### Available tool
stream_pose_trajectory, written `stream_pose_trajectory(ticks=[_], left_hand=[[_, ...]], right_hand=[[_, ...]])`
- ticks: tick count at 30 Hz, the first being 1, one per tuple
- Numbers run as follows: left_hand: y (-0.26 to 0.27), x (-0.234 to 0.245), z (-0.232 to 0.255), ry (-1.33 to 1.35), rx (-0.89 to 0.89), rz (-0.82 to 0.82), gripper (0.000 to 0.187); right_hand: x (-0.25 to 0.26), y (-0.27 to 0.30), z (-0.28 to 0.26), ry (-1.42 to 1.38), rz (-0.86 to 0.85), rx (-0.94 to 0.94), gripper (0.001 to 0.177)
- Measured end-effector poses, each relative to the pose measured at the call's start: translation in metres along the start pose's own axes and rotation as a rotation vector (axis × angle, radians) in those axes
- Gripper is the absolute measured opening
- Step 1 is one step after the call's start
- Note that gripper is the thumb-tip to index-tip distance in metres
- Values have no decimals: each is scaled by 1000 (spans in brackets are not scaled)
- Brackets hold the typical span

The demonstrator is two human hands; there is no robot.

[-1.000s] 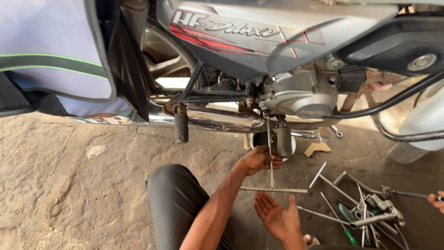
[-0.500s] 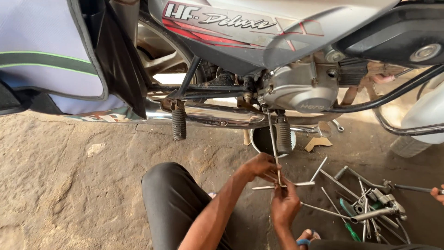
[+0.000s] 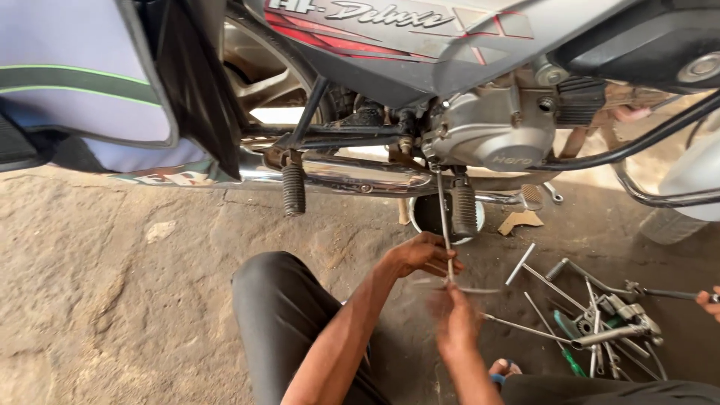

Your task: Using a T-handle socket wrench to remove or tighten bolts on a motorcycle engine.

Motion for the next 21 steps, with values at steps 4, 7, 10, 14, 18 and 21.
stream_pose_trajectory(ticks=[4, 7, 10, 14, 18, 21], left_hand=[[-17, 6, -1, 52, -27, -17, 35], [-18, 8, 1, 122, -35, 32, 34], [-13, 14, -2, 130, -42, 99, 33], [-22, 24, -11, 162, -57, 136, 32], [-30, 28, -22, 178, -90, 166, 30], [-26, 20, -18, 167, -96, 193, 27]], right_hand=[[-9, 60, -91, 566, -166, 859, 48], [-12, 67, -82, 488, -269, 752, 46], [-1, 41, -63, 403, -310, 603, 48], [16, 24, -37, 383, -250, 530, 34], [28, 2, -1, 293, -281, 313, 26], [34, -7, 20, 259, -330, 239, 25]])
Point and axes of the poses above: each hand's wrist, its own y-axis away from the middle knuckle, its own x-axis out of the back of the hand, z = x × y, the point moved 9 cm from there along -y, towards the middle knuckle, and after that the axes turned 11 degrees about -z, right-handed, at the moved point
